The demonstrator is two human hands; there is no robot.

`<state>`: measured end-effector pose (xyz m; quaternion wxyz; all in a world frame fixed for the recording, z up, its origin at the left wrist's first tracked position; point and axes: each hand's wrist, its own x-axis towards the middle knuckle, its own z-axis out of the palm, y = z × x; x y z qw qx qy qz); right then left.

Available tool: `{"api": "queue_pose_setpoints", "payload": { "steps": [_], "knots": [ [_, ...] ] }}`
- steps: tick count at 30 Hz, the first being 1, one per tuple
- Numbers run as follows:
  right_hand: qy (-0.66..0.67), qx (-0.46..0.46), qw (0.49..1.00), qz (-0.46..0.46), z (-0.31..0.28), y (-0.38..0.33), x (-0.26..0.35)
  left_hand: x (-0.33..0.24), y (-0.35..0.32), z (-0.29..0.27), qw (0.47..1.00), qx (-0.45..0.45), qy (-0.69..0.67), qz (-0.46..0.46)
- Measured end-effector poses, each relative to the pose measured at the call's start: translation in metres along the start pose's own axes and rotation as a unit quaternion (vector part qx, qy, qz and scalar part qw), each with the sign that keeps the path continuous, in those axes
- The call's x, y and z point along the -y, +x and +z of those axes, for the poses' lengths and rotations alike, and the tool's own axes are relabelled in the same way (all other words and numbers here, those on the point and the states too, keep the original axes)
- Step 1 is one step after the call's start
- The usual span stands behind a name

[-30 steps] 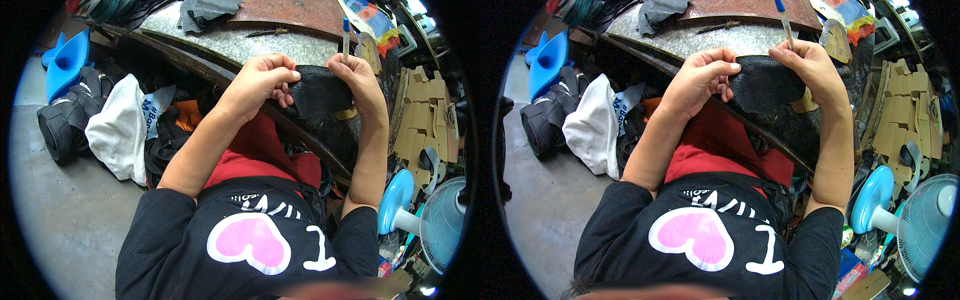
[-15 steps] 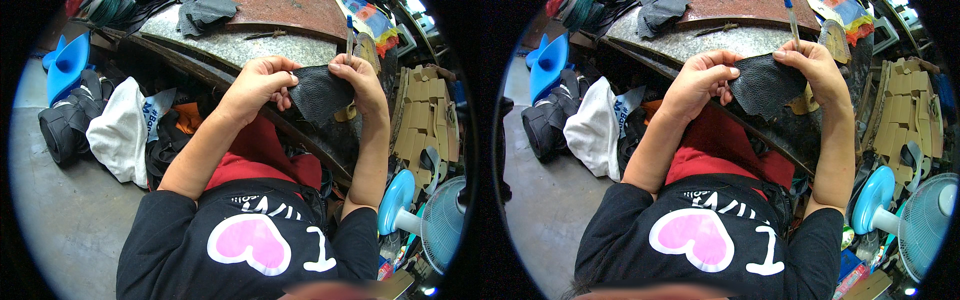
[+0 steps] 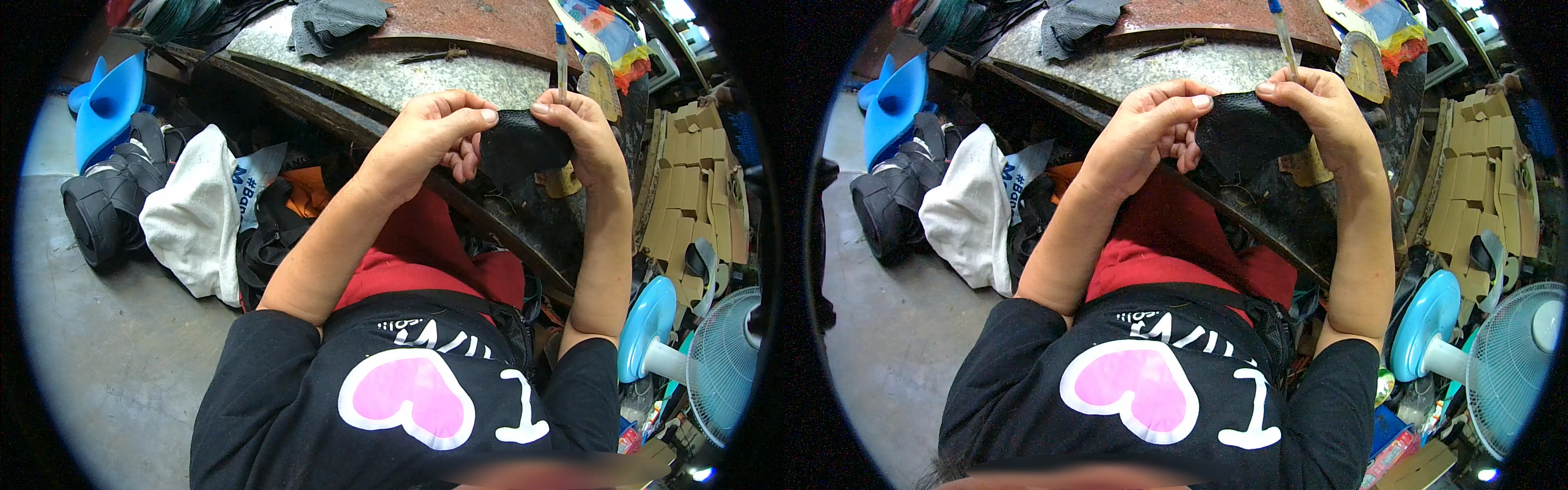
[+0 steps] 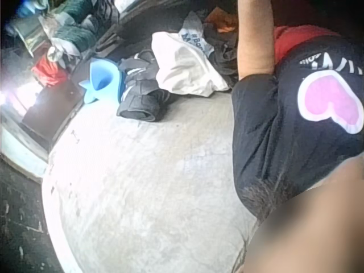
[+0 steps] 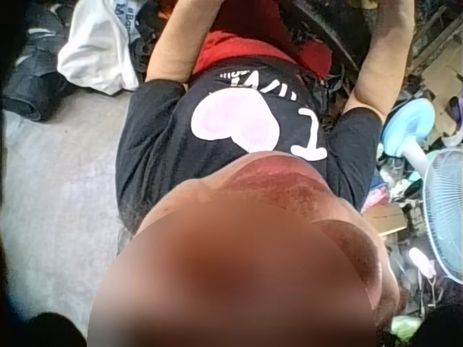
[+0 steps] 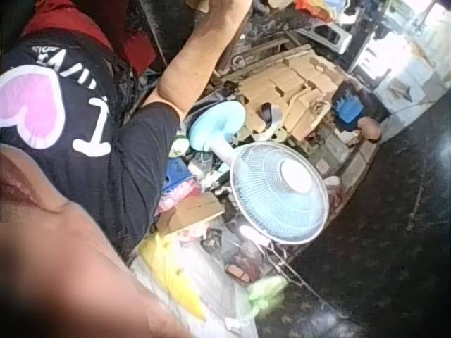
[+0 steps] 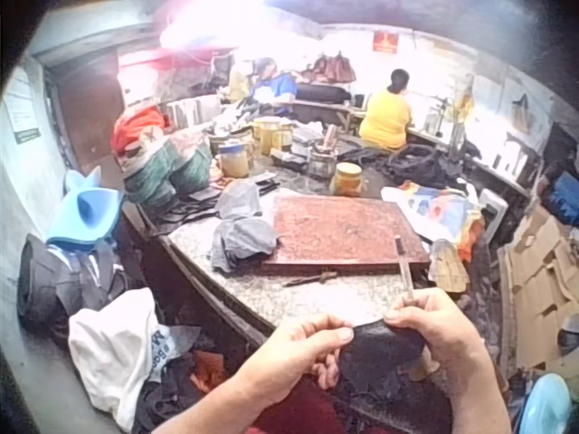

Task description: The person marks a piece of black leather with a pen, then uses a chisel-like tool to cut along the marked line. They repeat this process on another piece of leather, cutting and inspecting the edges.

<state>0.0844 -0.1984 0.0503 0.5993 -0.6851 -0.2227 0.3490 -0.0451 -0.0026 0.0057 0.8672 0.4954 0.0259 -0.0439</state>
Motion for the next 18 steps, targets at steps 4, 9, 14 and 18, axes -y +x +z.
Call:
{"api": "queue_pose_setpoints", "payload": {
  "steps": [4,9,14,18],
  "knots": [
    [-0.008,-0.014,1.0,-0.005,0.0003,-0.0012,0.0001,0.0004,0.0009,0.0019,1.0,0.004,0.002,0.006],
    [0.004,0.006,1.0,-0.011,-0.0032,0.0004,-0.0003,0.0006,0.0007,0.0012,1.0,0.004,-0.024,-0.008],
    [0.017,0.016,1.0,-0.017,-0.0047,0.0008,-0.0019,0.0007,-0.0006,-0.0006,0.999,0.005,-0.043,-0.02],
    [0.024,0.014,0.999,-0.018,-0.0042,0.0015,-0.0027,0.0021,-0.0005,-0.0002,1.0,0.002,-0.028,-0.01]
  ]
}}
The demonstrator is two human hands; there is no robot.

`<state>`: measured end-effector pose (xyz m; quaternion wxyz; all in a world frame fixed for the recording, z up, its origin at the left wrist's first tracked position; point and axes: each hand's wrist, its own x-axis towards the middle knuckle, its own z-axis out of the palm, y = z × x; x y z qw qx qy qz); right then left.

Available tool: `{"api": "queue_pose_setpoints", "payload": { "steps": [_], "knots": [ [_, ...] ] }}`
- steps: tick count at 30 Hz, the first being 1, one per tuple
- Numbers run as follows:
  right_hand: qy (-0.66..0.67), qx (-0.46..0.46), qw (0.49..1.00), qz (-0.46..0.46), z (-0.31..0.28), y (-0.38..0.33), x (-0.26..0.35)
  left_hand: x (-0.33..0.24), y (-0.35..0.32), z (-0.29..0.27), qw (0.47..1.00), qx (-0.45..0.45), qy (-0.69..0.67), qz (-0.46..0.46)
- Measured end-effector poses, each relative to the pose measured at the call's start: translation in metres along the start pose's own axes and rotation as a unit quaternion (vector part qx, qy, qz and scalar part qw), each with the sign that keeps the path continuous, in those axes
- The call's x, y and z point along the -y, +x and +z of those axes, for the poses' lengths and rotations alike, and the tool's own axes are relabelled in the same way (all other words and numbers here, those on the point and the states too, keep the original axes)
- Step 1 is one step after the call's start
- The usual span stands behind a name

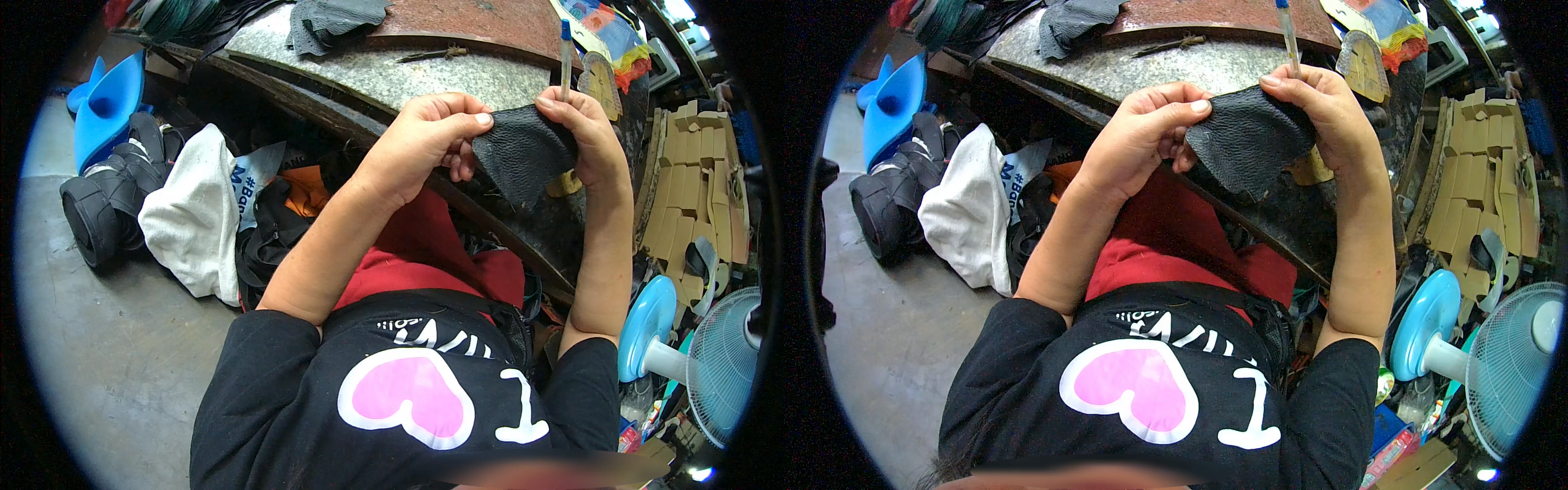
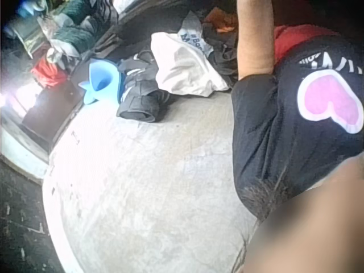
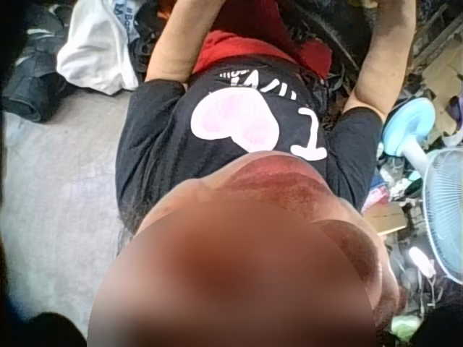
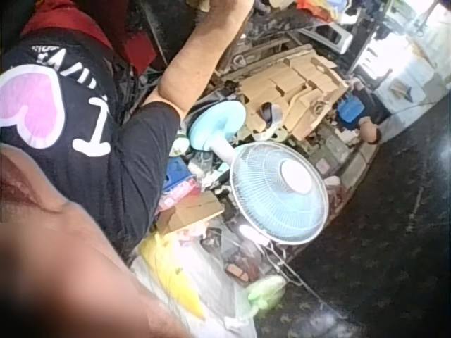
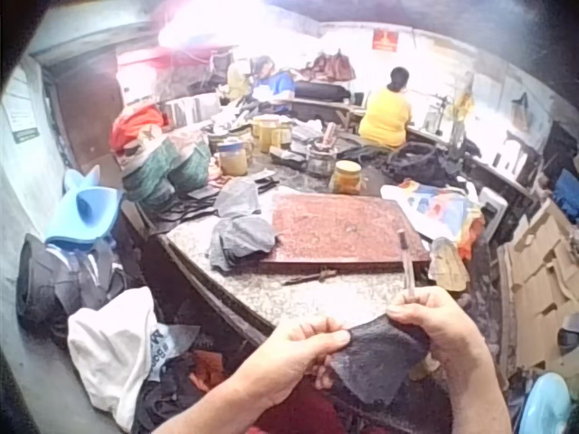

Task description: The person marks a piece of black leather with a pen, then uses a chisel-like tool to cut along the marked line. They repeat this process on another piece of leather, cutting and inspecting the edges.

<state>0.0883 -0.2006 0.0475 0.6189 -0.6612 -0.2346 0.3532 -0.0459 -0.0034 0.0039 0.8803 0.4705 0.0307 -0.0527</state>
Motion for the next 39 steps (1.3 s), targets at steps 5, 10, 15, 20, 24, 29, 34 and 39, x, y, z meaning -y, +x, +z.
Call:
{"api": "queue_pose_setpoints", "payload": {
  "steps": [5,10,15,20,24,29,34,39],
  "knots": [
    [-0.002,-0.017,1.0,0.013,-0.001,0.0,0.0,0.002,0.0,0.003,0.999,-0.011,0.051,0.013],
    [-0.003,-0.042,0.999,0.007,-0.005,0.0,-0.003,0.0,0.001,0.003,0.997,-0.002,0.083,0.009],
    [0.01,-0.033,0.999,-0.003,-0.012,0.003,-0.007,0.0,0.001,0.002,0.999,-0.008,0.046,0.003],
    [-0.004,-0.076,0.997,-0.022,-0.018,0.001,-0.007,0.0,0.0,0.0,1.0,-0.015,0.006,0.003],
    [-0.055,-0.078,0.995,-0.017,-0.023,-0.002,-0.005,0.0,-0.001,-0.002,1.0,-0.016,-0.025,0.009],
    [-0.058,-0.103,0.993,-0.019,-0.021,-0.002,-0.005,0.0,-0.001,-0.002,0.999,-0.012,-0.04,0.007],
    [-0.029,-0.114,0.993,-0.008,-0.018,0.0,-0.006,-0.001,0.0,-0.003,0.999,-0.004,-0.039,0.005],
    [-0.041,-0.125,0.991,-0.012,-0.018,0.001,-0.007,0.001,0.0,-0.004,0.999,-0.008,-0.034,0.007]
  ]
}}
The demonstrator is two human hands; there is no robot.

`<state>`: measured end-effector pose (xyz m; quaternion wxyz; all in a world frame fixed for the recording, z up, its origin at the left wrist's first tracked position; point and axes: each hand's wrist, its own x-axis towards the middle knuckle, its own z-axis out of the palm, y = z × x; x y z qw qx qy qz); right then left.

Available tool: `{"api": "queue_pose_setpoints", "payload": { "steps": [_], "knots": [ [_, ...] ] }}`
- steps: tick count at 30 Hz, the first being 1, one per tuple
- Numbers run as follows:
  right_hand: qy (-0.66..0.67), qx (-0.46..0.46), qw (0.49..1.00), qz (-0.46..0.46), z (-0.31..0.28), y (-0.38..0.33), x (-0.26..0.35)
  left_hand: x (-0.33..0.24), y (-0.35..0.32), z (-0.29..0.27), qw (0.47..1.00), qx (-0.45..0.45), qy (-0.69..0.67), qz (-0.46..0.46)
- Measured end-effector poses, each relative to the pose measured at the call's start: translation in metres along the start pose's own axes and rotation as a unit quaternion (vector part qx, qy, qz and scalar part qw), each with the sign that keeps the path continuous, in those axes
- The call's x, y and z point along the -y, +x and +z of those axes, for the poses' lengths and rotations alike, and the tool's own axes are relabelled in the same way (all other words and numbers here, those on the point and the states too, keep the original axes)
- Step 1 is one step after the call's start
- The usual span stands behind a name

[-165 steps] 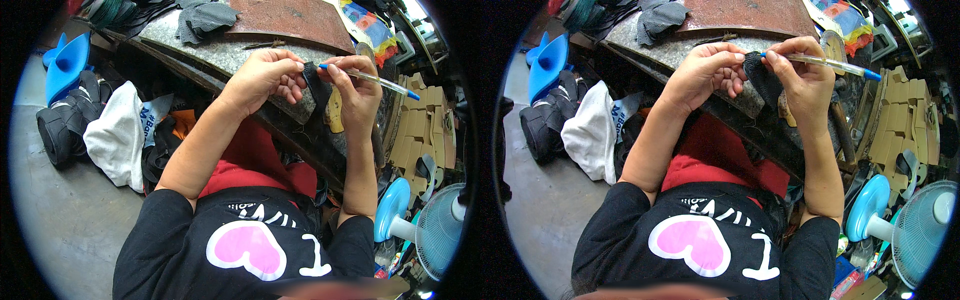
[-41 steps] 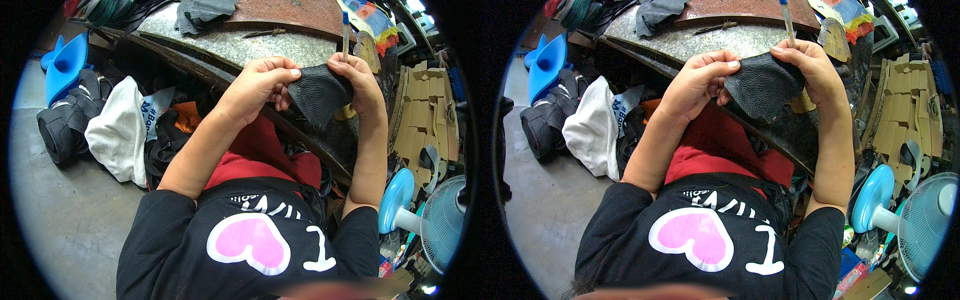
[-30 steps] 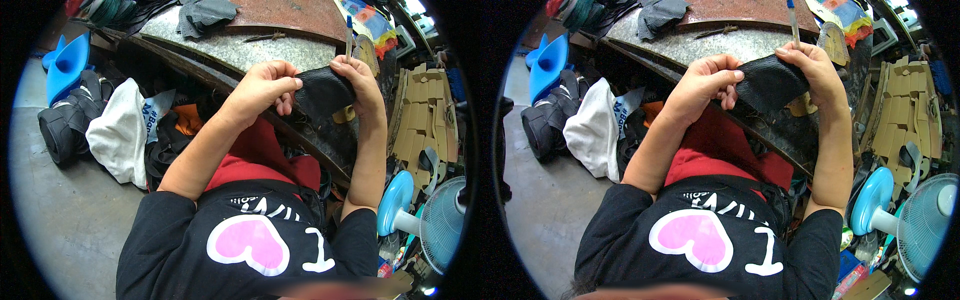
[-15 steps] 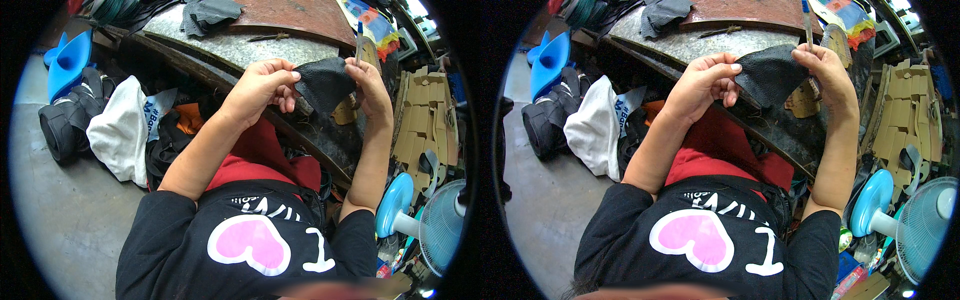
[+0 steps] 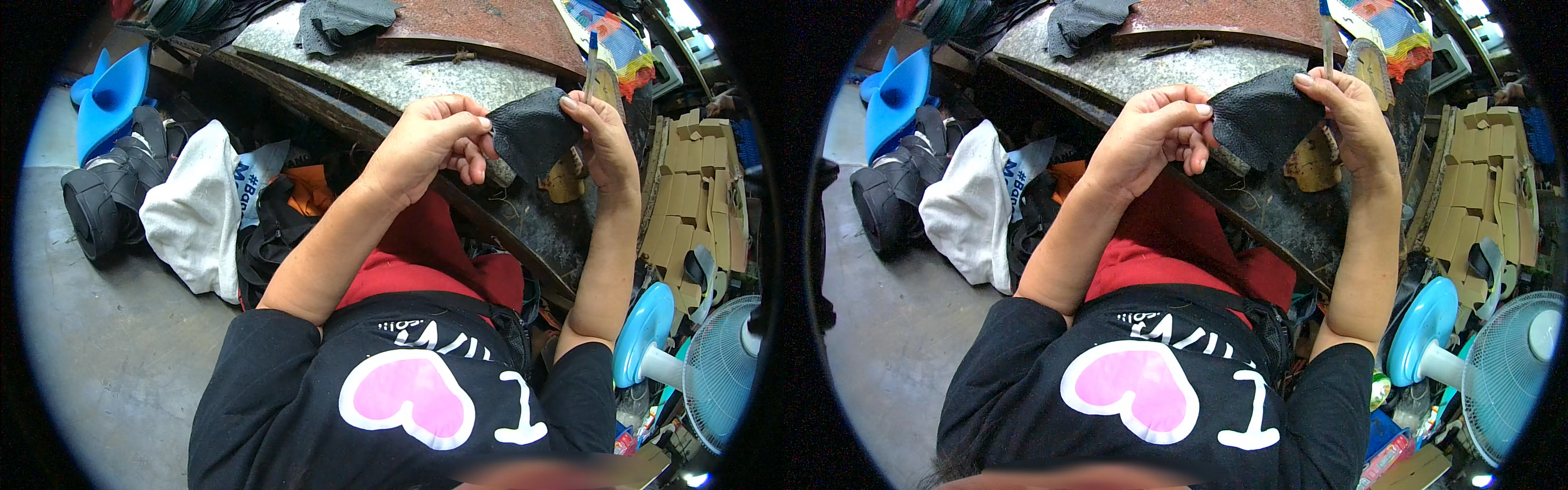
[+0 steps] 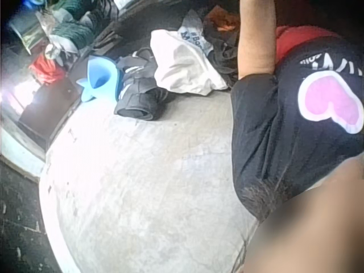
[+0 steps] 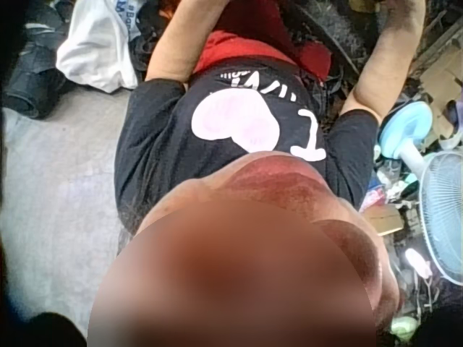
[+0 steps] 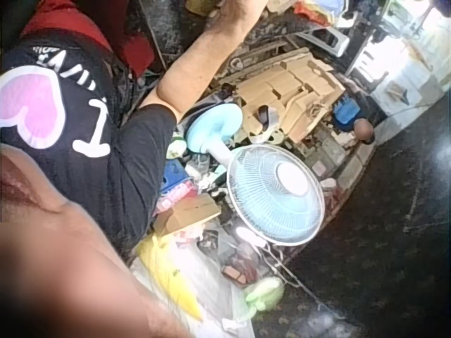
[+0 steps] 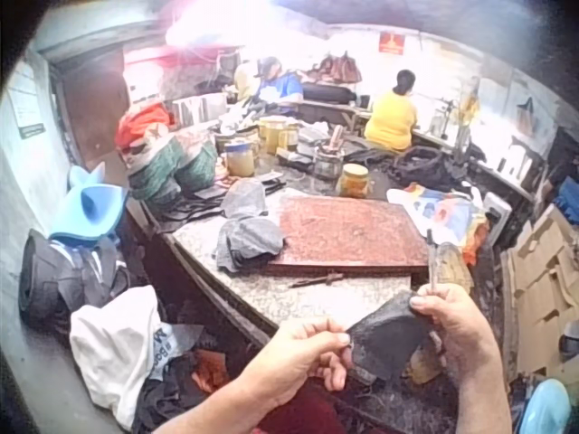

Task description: The person marks a piece of black leather with a pen, then uses a chisel-like tool to cut along the marked line. They repeat this process on another piece of leather, cutting and inspecting the edges.

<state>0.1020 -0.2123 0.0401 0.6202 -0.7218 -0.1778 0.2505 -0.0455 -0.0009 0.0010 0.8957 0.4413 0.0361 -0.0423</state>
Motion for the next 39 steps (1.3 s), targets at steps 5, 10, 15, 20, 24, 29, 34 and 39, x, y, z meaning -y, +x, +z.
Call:
{"api": "queue_pose_setpoints", "payload": {
  "steps": [5,10,15,20,24,29,34,39],
  "knots": [
    [0.019,0.007,1.0,-0.005,0.001,0.003,-0.002,0.002,0.0,0.0,1.0,-0.005,0.011,-0.005],
    [-0.048,-0.002,0.998,-0.039,0.001,0.004,-0.002,0.003,0.0,0.004,0.999,-0.009,0.03,0.008],
    [-0.085,-0.035,0.991,-0.094,0.001,0.009,-0.012,0.005,0.0,0.006,0.999,-0.034,0.029,0.018],
    [-0.246,-0.15,0.941,-0.176,-0.002,0.021,-0.024,0.007,-0.003,0.007,0.998,-0.035,0.028,0.04],
    [-0.282,-0.126,0.943,-0.128,0.001,0.019,-0.024,0.009,-0.016,0.007,0.996,-0.011,0.058,0.066],
    [-0.386,-0.215,0.876,-0.195,0.01,0.01,-0.014,0.01,-0.05,-0.016,0.989,-0.03,0.133,0.057],
    [-0.348,-0.229,0.881,-0.225,0.01,0.006,-0.005,0.041,-0.072,-0.071,0.976,-0.069,0.206,0.019],
    [-0.327,-0.241,0.889,-0.212,0.007,0.004,-0.004,0.13,-0.054,-0.129,0.761,-0.019,0.649,-0.015]
  ]
}}
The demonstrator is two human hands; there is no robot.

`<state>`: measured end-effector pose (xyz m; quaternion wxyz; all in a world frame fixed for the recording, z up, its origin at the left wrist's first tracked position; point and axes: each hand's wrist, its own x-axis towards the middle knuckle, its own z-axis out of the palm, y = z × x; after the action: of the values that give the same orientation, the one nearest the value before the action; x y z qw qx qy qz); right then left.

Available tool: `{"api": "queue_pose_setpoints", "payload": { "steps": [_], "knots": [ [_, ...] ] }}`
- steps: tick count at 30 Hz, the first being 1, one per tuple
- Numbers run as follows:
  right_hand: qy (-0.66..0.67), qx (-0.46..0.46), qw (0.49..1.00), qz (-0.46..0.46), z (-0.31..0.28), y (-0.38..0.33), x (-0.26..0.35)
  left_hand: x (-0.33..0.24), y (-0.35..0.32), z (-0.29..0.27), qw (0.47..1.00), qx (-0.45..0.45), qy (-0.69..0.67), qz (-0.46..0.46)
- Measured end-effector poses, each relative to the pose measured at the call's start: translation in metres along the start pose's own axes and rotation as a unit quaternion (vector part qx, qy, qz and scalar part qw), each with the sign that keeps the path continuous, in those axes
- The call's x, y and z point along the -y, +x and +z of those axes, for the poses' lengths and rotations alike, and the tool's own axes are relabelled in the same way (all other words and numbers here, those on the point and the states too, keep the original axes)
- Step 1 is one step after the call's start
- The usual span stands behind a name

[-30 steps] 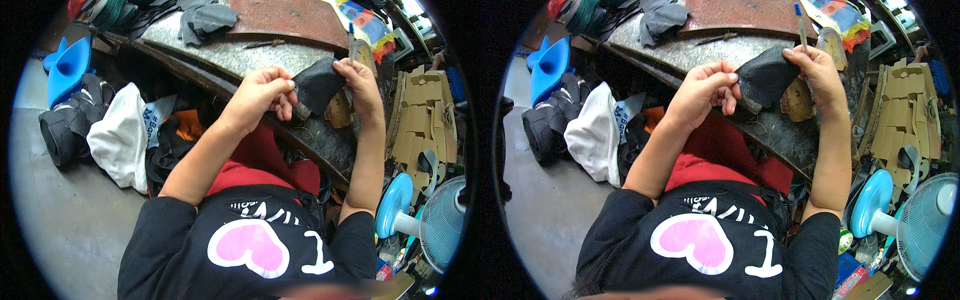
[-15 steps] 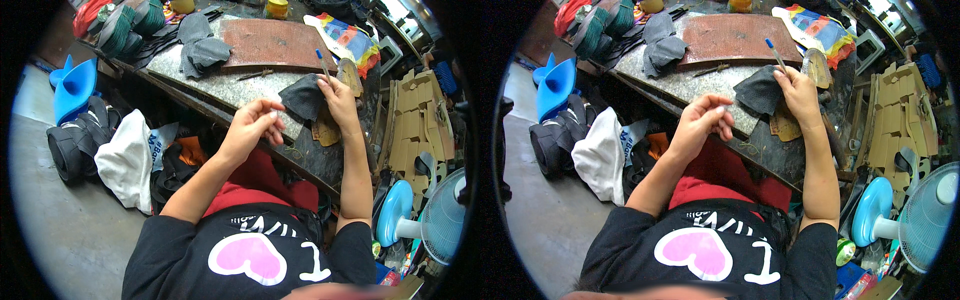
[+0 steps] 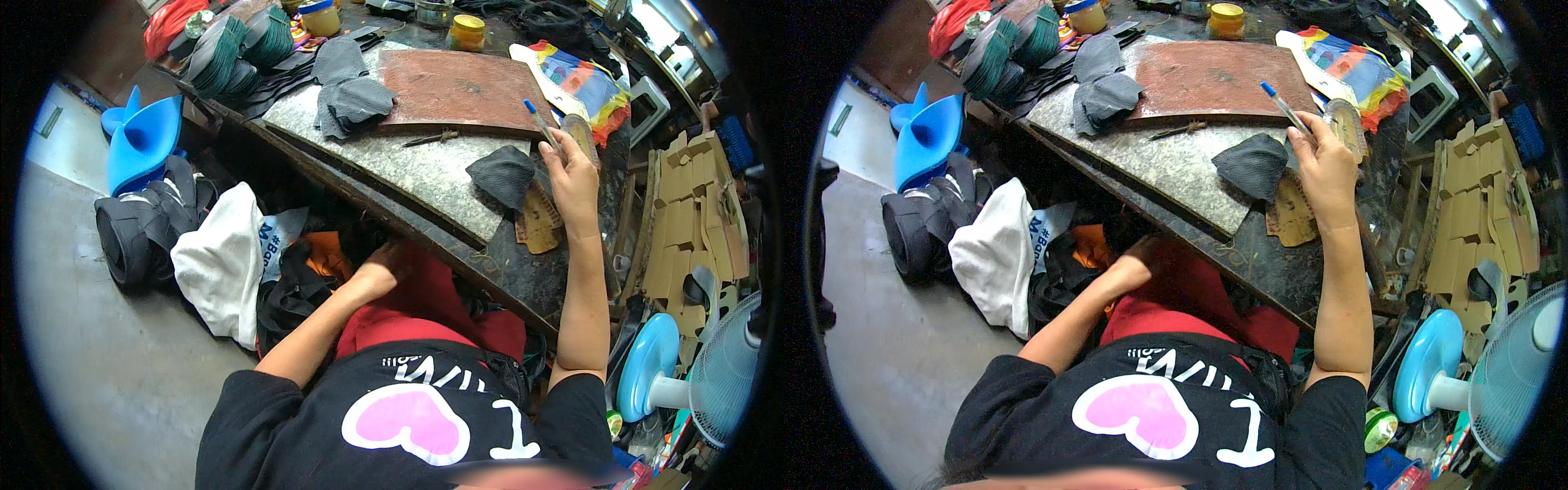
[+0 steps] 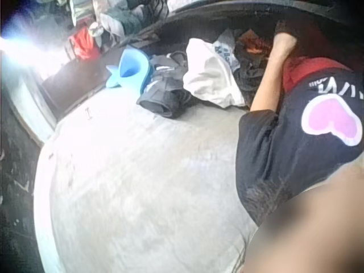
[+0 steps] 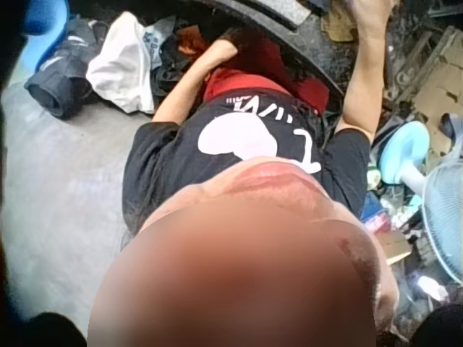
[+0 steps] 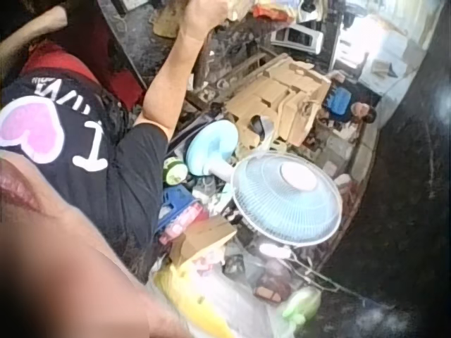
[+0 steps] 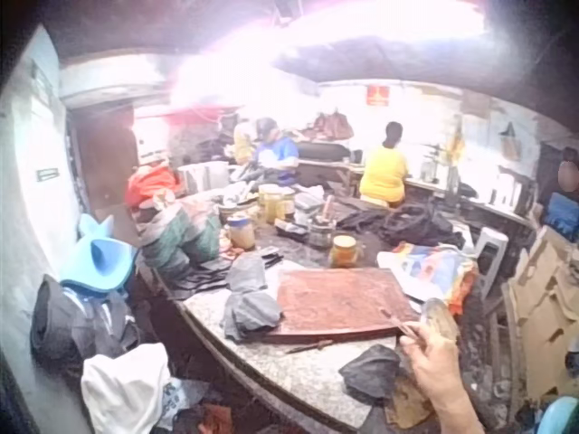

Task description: The person marks a piece of black leather with a pen, then uses a chisel-like tool to cut along the marked line. They repeat this process on another piece of leather, cutting and inspecting the edges.

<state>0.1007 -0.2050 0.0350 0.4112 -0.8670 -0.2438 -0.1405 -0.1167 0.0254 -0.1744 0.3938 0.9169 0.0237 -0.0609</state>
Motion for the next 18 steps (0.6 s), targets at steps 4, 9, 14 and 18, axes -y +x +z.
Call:
{"api": "queue_pose_setpoints", "payload": {
  "steps": [4,9,14,18],
  "knots": [
    [-0.003,-0.004,1.0,-0.012,0.002,0.001,-0.004,0.032,0.012,0.055,0.976,0.205,0.07,-0.016],
    [0.044,0.018,0.999,0.001,0.003,0.006,-0.012,0.046,0.019,0.077,0.978,0.196,0.018,-0.063],
    [0.054,0.019,0.998,0.005,0.003,0.007,-0.014,0.045,0.035,0.084,0.988,0.126,0.041,-0.084],
    [0.044,0.019,0.999,0.017,0.003,0.007,-0.014,0.041,0.041,0.076,0.986,0.154,0.005,-0.065]
  ]
}}
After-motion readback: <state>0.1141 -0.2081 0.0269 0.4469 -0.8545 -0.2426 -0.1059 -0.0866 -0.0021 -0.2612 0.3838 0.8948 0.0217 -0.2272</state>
